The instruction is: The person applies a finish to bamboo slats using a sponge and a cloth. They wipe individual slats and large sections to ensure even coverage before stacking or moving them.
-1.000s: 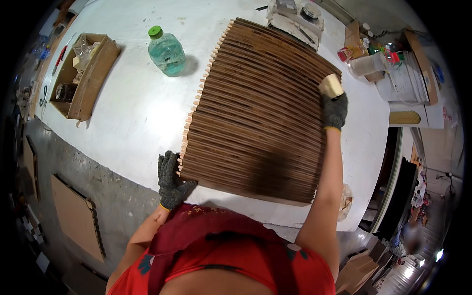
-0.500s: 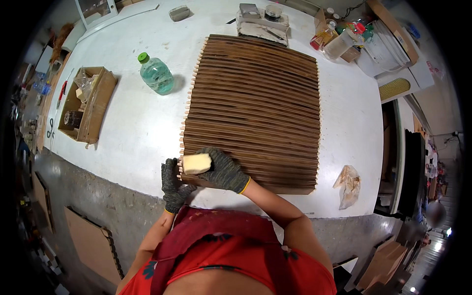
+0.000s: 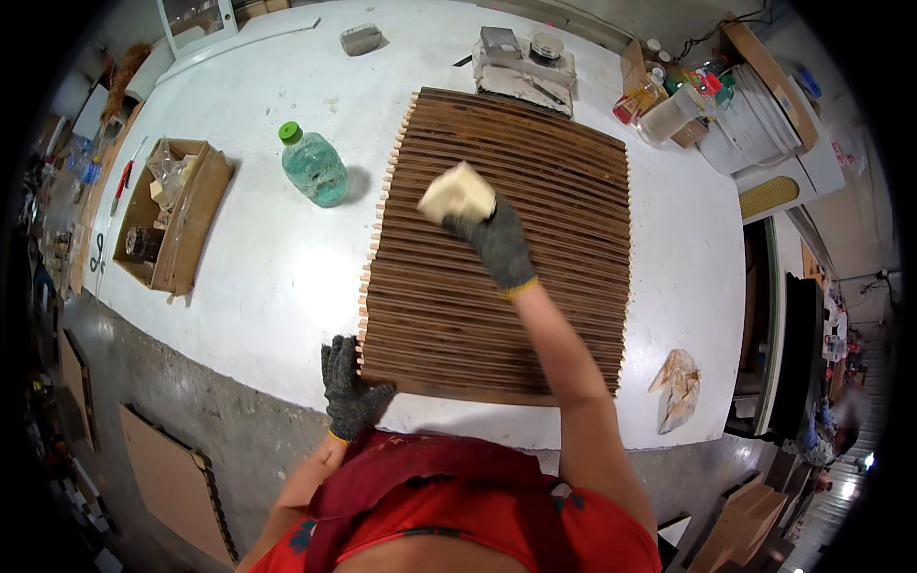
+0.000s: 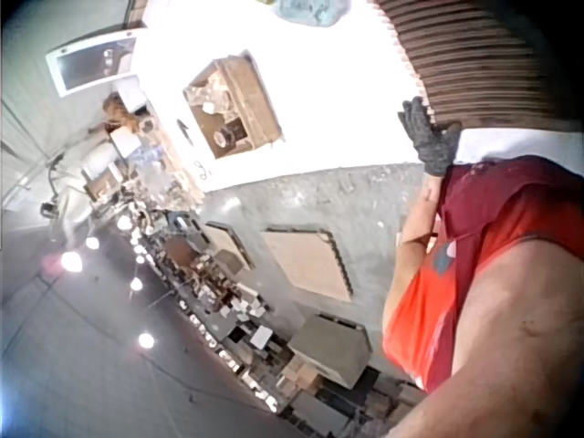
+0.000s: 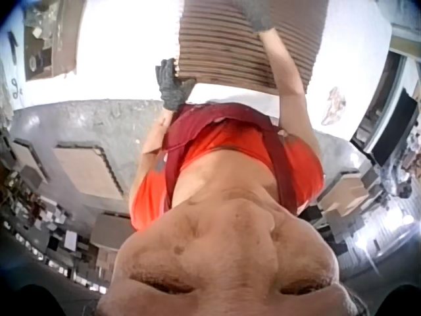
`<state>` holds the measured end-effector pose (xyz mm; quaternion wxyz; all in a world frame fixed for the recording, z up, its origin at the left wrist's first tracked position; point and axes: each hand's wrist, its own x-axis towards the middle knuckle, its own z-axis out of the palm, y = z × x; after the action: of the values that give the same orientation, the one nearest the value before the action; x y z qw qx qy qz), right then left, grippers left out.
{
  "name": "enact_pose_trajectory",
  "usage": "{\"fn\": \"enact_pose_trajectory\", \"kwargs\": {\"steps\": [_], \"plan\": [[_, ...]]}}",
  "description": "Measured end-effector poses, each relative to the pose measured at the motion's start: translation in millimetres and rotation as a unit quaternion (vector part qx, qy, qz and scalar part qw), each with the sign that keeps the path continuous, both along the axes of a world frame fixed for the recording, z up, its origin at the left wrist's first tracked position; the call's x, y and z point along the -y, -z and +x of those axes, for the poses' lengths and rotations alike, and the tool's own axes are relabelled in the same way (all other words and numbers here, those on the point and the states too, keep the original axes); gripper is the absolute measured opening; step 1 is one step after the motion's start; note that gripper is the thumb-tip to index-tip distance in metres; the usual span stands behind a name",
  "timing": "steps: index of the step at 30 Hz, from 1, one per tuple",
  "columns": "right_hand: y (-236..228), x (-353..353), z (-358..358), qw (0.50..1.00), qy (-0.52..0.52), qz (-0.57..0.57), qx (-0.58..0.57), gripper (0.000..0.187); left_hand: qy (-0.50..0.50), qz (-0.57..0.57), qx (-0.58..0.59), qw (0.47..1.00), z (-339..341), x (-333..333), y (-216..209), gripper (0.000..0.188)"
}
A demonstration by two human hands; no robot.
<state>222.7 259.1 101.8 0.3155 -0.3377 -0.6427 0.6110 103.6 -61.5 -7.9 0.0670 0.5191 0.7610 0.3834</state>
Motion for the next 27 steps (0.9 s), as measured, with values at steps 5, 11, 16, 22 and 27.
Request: {"fn": "enact_pose_trajectory", "kwargs": {"steps": [5, 11, 16, 22, 27], "plan": [[22.9, -145.3, -83.8, 0.941, 0.137, 0.289, 0.110, 0.057, -0.004, 0.013, 0.016, 1.000, -0.7, -1.7, -4.0, 0.094], [37.9, -207.5, -165.0, 0.934, 0.088, 0.301, 0.172, 0.039, -0.003, -0.030, 0.040, 0.999, -0.4, -7.2, -16.0, 0.091], [55.5, -217.3, -165.7, 0.896, 0.102, 0.378, 0.208, 0.040, -0.010, -0.036, 0.023, 0.999, 2.3, -4.1, -10.3, 0.092], [60.6, -240.9, -107.7, 0.877, 0.125, 0.395, 0.242, 0.041, 0.002, -0.035, 0.054, 0.998, 1.5, -1.4, -4.7, 0.094], [68.3, -270.0, -22.1, 0.828, 0.178, 0.463, 0.262, 0.033, -0.008, -0.031, 0.087, 0.996, 3.2, -0.5, -1.1, 0.095]]}}
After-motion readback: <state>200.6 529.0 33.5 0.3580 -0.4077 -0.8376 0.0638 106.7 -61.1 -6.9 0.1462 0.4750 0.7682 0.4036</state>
